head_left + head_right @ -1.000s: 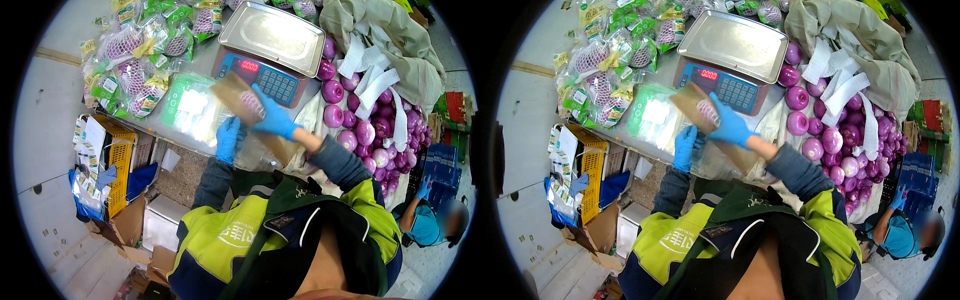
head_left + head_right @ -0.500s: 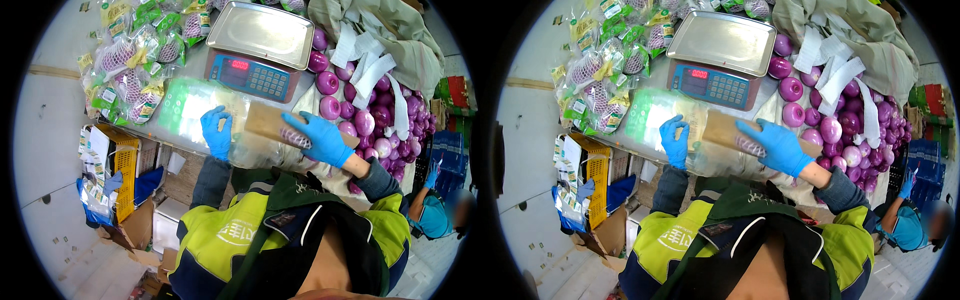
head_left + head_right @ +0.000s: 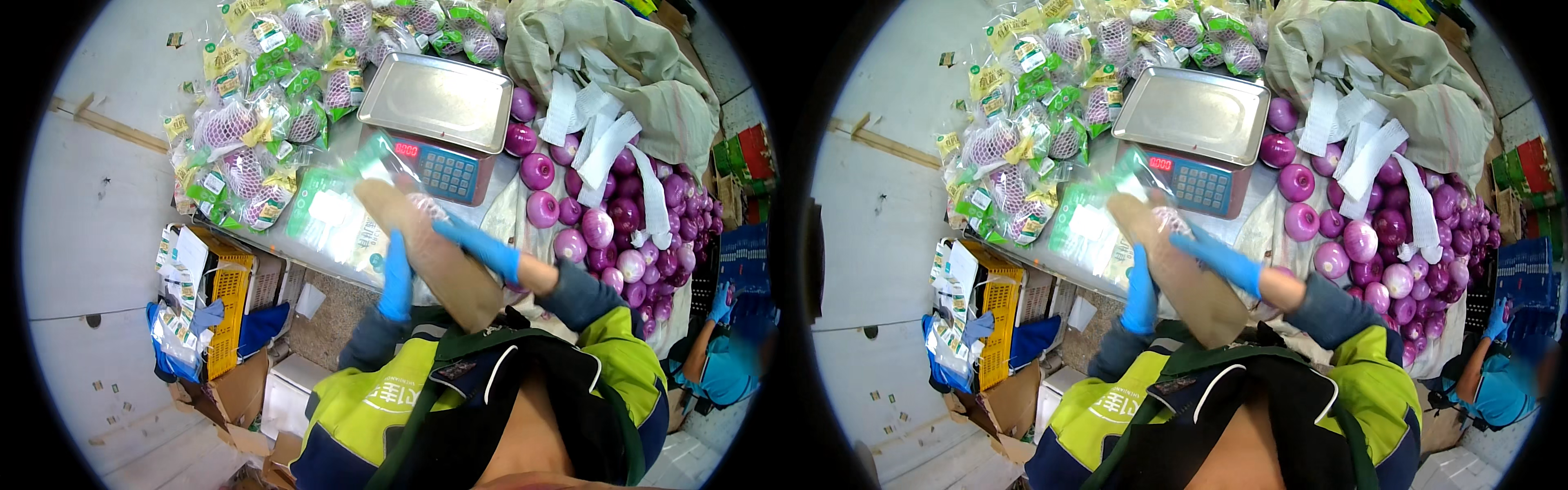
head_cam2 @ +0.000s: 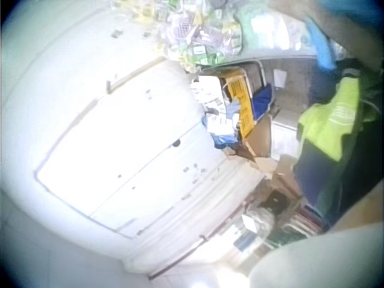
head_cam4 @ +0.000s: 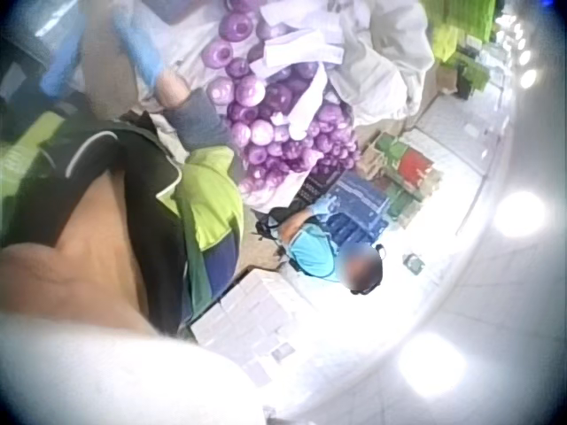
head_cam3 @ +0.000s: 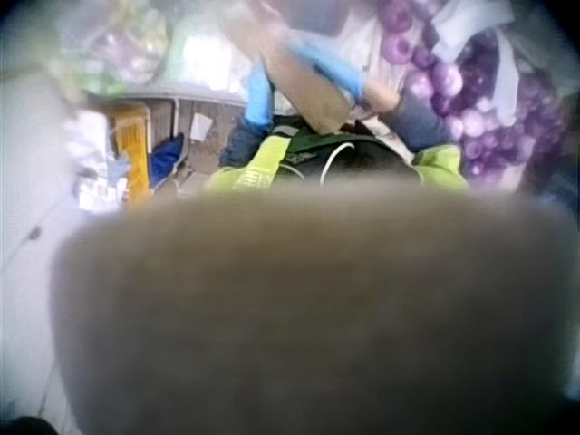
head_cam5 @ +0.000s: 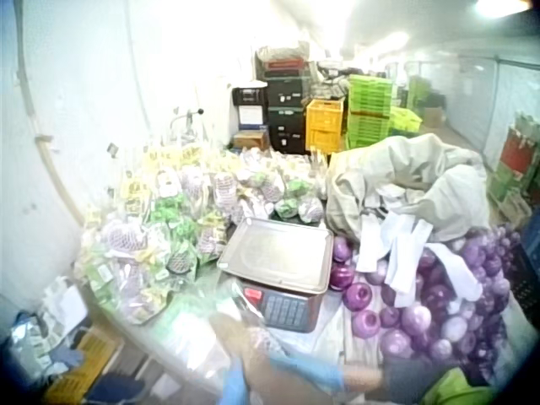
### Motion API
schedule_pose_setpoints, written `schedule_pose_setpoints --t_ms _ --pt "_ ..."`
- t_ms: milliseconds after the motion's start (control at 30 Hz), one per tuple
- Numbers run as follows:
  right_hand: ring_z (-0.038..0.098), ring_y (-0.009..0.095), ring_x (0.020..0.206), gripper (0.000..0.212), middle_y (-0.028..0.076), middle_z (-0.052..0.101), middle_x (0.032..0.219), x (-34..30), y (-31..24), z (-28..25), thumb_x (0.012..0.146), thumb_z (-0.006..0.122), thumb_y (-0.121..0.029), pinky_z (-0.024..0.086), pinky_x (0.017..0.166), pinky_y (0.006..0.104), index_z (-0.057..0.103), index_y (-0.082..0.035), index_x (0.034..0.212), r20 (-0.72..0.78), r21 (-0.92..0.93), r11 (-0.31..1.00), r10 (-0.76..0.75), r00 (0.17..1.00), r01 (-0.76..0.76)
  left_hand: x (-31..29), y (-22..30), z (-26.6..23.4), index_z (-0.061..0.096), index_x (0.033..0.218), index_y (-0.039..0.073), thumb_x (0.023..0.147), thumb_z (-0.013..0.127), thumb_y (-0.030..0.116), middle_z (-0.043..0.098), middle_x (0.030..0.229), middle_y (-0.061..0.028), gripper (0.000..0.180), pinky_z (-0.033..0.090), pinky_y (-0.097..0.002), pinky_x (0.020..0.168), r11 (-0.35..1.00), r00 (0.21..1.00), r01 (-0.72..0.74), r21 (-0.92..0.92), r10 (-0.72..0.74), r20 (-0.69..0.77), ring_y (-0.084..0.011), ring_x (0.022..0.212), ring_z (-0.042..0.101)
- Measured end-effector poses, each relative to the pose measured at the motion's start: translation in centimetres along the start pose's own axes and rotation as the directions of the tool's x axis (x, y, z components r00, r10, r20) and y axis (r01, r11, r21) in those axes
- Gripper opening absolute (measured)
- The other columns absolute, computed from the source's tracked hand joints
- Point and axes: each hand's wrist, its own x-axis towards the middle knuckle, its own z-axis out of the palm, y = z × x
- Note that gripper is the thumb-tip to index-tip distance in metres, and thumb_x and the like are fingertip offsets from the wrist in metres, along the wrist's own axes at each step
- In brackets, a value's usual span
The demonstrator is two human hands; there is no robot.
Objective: The person puts onions into white mesh bags, weighs them on a scale, and places them into larger bags.
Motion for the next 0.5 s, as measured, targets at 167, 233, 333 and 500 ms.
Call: schedule_pose_setpoints --t_ms 167,233,333,500 --pt "0.054 0.023 0.114 0.081 0.016 0.048 0.138 -9.3 3.6 0.8 0.087 0.067 -0.015 0.046 0.095 0.0331 0.021 -0.007 0.153 0.065 -0.631 0.736 -0.265 0.962 0.246 -8.2 0.4 -0.7 0.066 0.11 -0.002 0.101 0.051 0.028 0.067 0.096 -0.0072 0.035 0.049 -0.0294 0.08 0.699 0.996 0.019 0.715 0.051 -0.076 -0.0155 0.087 0.06" --pt "0.058 0.025 0.108 0.084 0.02 0.051 0.131 -10.2 1.7 0.1 0.081 0.064 0.0 0.049 0.088 0.0335 0.023 -0.012 0.153 0.012 -0.73 0.675 -0.151 0.989 0.111 -8.8 3.1 0.5 0.068 0.1 -0.001 0.1 0.052 0.028 0.067 0.084 -0.0047 0.033 0.048 -0.0276 0.071 0.608 0.999 0.029 0.793 -0.042 -0.004 -0.0127 0.077 0.06" --pt "0.057 0.034 0.112 0.073 0.021 0.049 0.133 -10.2 -5.1 1.4 0.074 0.049 0.013 0.048 0.091 0.0364 0.045 -0.013 0.142 -0.061 -0.741 0.656 -0.276 0.959 0.142 -7.7 6.2 2.7 0.068 0.094 -0.001 0.1 0.053 0.028 0.065 0.076 -0.0037 0.033 0.046 -0.0264 0.06 0.749 0.979 -0.046 0.661 -0.097 0.177 -0.0099 0.067 0.058" --pt "0.062 0.03 0.109 0.05 0.02 0.065 0.115 -13.0 -19.8 1.1 0.083 0.052 -0.028 0.042 0.102 0.0394 0.062 0.005 0.118 0.006 -0.706 0.574 -0.582 0.813 0.416 -0.7 12.3 8.0 0.065 0.088 0.001 0.099 0.049 0.034 0.061 0.071 -0.003 0.038 0.048 -0.0262 0.06 0.9 0.85 0.173 0.4 -0.342 0.402 -0.013 0.062 0.057"
